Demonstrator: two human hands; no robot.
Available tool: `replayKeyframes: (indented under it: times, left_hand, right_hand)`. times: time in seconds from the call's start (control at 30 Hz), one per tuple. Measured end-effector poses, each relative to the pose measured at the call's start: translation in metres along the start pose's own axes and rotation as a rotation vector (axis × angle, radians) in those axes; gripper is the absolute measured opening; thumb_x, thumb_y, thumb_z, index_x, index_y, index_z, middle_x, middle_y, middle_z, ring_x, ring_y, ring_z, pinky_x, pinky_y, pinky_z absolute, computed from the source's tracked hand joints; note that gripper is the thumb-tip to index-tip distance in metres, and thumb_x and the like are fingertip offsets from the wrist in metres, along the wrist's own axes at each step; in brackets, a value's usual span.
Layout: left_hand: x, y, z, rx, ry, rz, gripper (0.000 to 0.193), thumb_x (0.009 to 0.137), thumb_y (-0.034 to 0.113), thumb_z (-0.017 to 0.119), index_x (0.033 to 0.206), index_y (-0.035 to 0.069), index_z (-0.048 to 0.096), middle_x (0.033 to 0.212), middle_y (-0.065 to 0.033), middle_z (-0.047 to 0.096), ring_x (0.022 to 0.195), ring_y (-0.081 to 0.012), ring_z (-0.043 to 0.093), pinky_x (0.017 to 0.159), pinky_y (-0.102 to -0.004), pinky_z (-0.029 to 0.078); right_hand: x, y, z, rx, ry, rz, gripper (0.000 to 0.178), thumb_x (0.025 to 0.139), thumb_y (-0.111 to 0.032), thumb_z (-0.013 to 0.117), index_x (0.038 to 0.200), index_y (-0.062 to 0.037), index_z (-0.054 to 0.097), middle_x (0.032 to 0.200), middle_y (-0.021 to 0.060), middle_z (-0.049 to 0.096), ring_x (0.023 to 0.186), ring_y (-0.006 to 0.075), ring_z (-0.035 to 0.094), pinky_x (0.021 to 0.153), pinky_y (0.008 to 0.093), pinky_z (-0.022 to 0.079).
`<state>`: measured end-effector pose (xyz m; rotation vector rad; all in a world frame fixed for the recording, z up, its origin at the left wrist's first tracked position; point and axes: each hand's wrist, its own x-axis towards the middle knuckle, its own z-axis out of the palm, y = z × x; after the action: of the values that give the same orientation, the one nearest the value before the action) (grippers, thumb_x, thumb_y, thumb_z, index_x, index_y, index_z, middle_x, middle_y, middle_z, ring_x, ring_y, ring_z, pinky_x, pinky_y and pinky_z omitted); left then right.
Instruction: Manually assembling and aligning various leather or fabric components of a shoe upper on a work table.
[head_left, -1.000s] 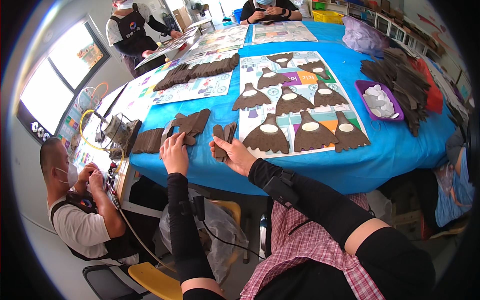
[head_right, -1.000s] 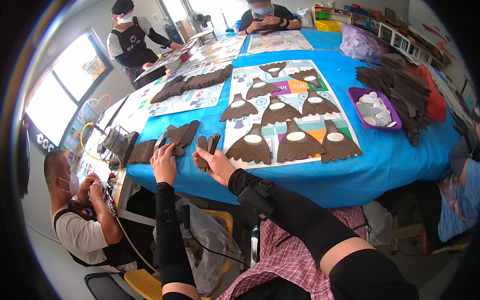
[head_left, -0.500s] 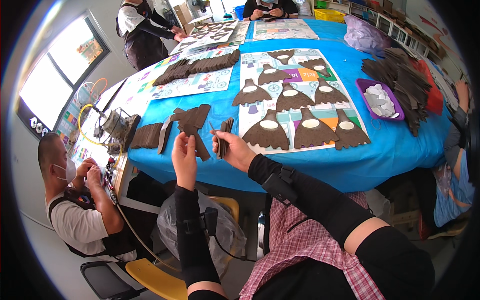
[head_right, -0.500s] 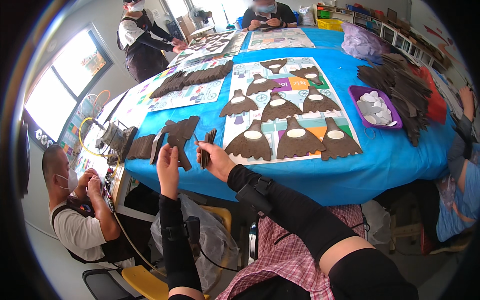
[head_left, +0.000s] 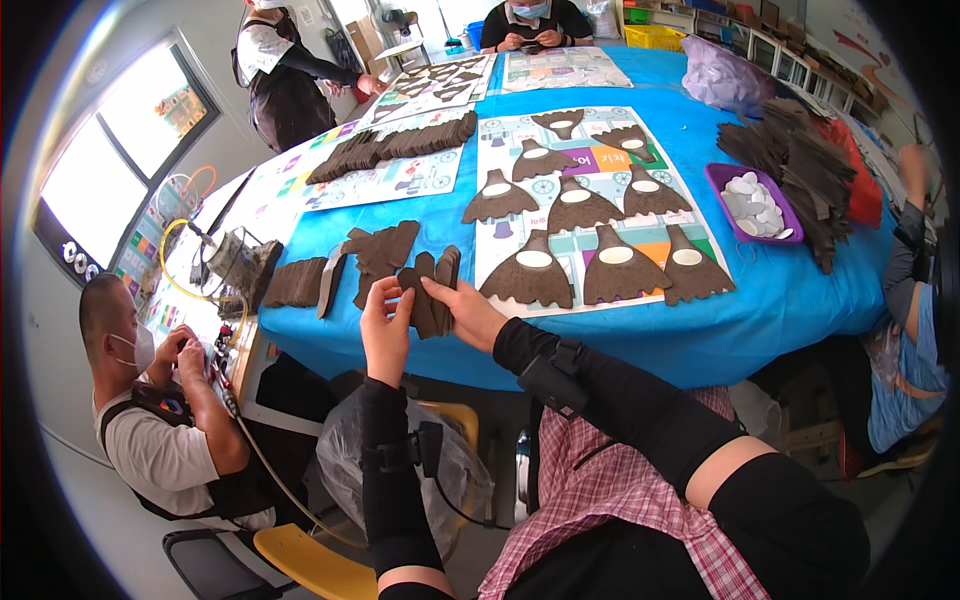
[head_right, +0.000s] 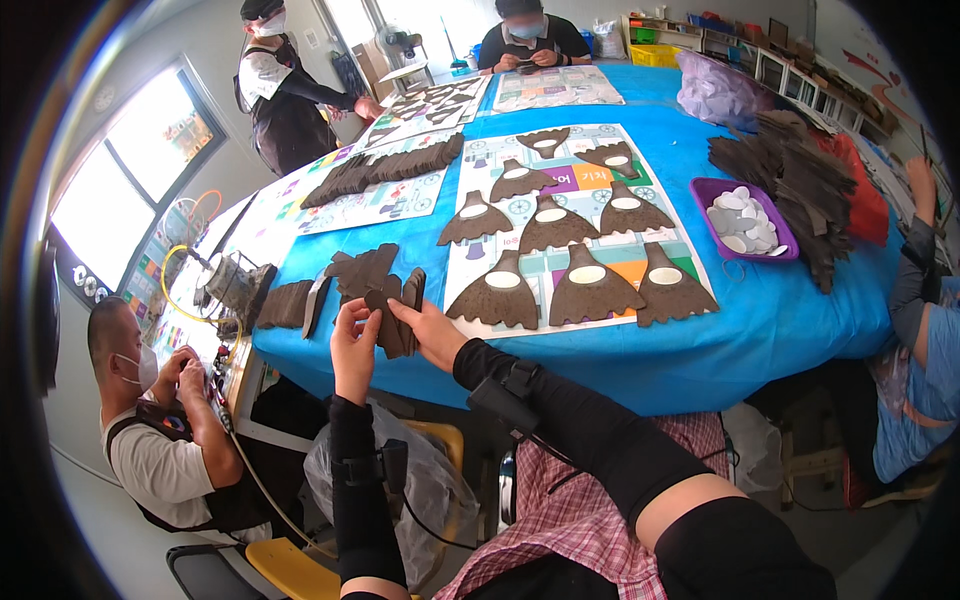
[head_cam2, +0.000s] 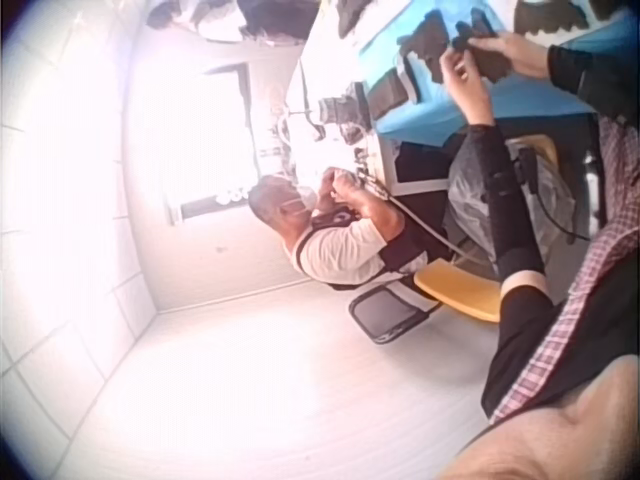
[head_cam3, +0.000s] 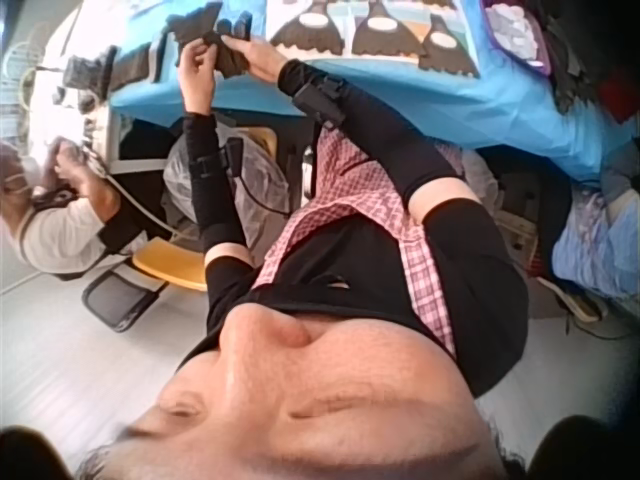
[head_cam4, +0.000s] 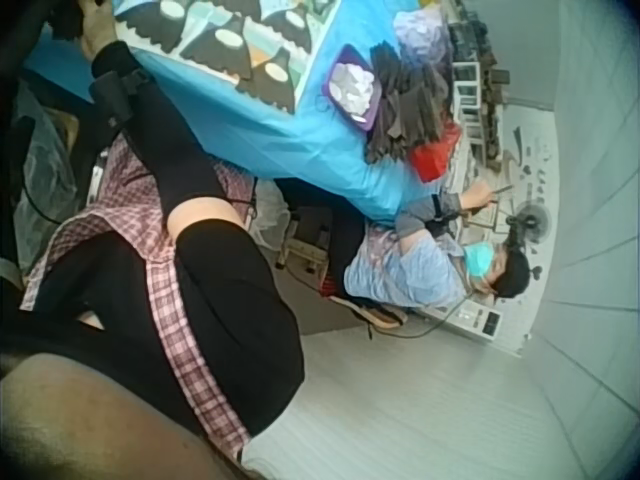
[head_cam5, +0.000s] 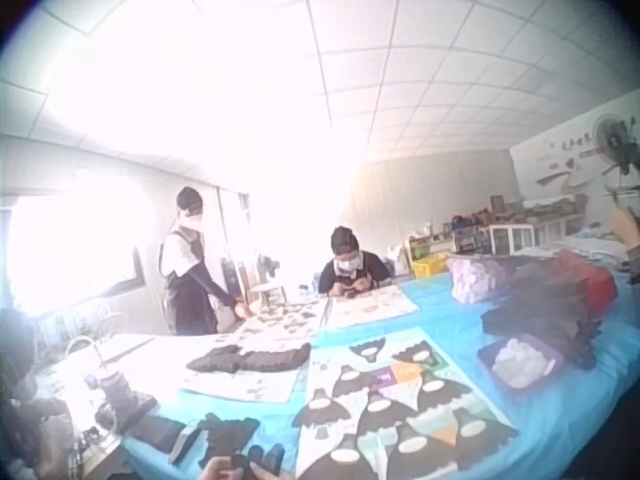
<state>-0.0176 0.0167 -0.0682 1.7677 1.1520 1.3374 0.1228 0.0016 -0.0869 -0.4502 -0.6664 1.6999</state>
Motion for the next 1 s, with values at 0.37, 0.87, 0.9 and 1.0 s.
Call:
replayKeyframes:
  times: [0.37, 0.87, 0.9, 1.0]
  left_hand:
    - [-0.008, 0.020, 0.010, 0.348, -0.088, 0.200, 0.038, 0.088, 0.007, 0.057, 0.126, 0.003, 0.050, 0.100, -0.0119, 0.055, 0.084, -0.0172, 0.057, 0.069, -0.0268, 0.047]
    - [0.012, 0.017, 0.023, 0.289, 0.055, 0.438, 0.037, 0.089, 0.008, 0.056, 0.125, 0.007, 0.051, 0.122, -0.0108, 0.051, 0.111, -0.0212, 0.050, 0.092, -0.0317, 0.042]
    - [0.006, 0.021, 0.030, 0.207, 0.046, 0.309, 0.023, 0.091, 0.008, 0.052, 0.113, 0.005, 0.059, 0.118, -0.0088, 0.053, 0.105, -0.0205, 0.053, 0.086, -0.0295, 0.044]
    - [0.007, 0.026, 0.035, 0.195, 0.100, 0.394, 0.023, 0.092, 0.008, 0.049, 0.112, 0.005, 0.059, 0.117, -0.0094, 0.053, 0.104, -0.0217, 0.054, 0.087, -0.0295, 0.044]
  right_hand:
    - [0.001, -0.001, -0.002, 0.031, -0.033, 0.058, 0.037, 0.089, -0.037, 0.061, 0.111, -0.0073, 0.055, 0.098, 0.0015, 0.059, 0.091, 0.0112, 0.057, 0.077, 0.0282, 0.047]
    - [0.038, 0.026, -0.002, -1.017, 0.062, -0.605, 0.028, 0.086, -0.015, 0.059, 0.104, -0.0016, 0.042, 0.088, 0.0200, 0.060, 0.082, 0.0338, 0.061, 0.067, 0.0381, 0.048]
    - [0.034, 0.025, -0.006, -0.995, 0.074, -0.594, 0.027, 0.086, -0.014, 0.058, 0.105, -0.0014, 0.042, 0.086, 0.0208, 0.059, 0.081, 0.0362, 0.061, 0.066, 0.0396, 0.048]
    - [0.035, 0.018, -0.011, -1.046, 0.053, -0.498, 0.026, 0.086, -0.014, 0.057, 0.105, -0.0013, 0.044, 0.090, 0.0203, 0.059, 0.084, 0.0352, 0.060, 0.069, 0.0403, 0.048]
